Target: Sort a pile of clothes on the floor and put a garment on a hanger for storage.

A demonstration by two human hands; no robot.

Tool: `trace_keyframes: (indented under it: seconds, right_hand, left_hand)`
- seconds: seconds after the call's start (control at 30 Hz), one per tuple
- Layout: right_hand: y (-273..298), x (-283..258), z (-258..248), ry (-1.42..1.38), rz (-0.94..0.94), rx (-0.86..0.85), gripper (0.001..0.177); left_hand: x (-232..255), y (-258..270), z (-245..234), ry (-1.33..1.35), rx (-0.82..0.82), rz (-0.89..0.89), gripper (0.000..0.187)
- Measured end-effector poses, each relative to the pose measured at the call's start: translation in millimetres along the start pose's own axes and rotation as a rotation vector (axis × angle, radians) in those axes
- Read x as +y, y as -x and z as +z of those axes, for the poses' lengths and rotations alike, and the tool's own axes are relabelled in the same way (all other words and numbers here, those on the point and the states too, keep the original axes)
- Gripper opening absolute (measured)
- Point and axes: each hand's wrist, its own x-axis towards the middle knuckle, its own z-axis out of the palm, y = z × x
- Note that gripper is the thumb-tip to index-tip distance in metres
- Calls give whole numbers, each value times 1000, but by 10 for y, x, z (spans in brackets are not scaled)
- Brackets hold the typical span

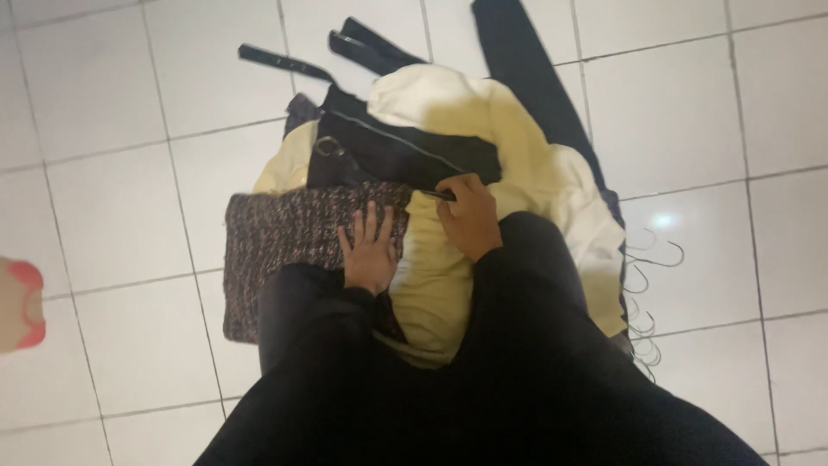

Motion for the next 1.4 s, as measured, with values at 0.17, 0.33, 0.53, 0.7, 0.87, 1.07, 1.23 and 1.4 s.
trace_keyframes:
  seconds: [0.17,0.33,0.53,0.7,0.87,1.07,1.23,1.4]
  right_hand:
    - [311,58,-227,153,-29,-318,47]
    - [372,-23,-192,530,-66,-612,57]
    - [327,201,-99,458,-86,-488,70]
    - [293,242,-329,-80,28,-87,33]
    - [-54,826,-520,503,164,388,68]
    - [-376,980,-754,488,620,113,86]
    - [-343,1036,-788,429,754,-59,74]
    - [-347,923,-784,493,138,402,26]
  left_hand:
    - [313,112,42,-120,-70,57,81]
    - [845,308,-282,-106,-158,126,108]
    - [739,328,-98,-126,-24,121,109]
    - [692,307,-296,58,-144,-44,59]
    - [335,4,-299,491,-95,34,35]
    - [803,-140,-475,1025,172,-154,20]
    - [1201,-523,-507,823,316,143,18]
    - [1636,-1442,-234,1266,5,-109,38]
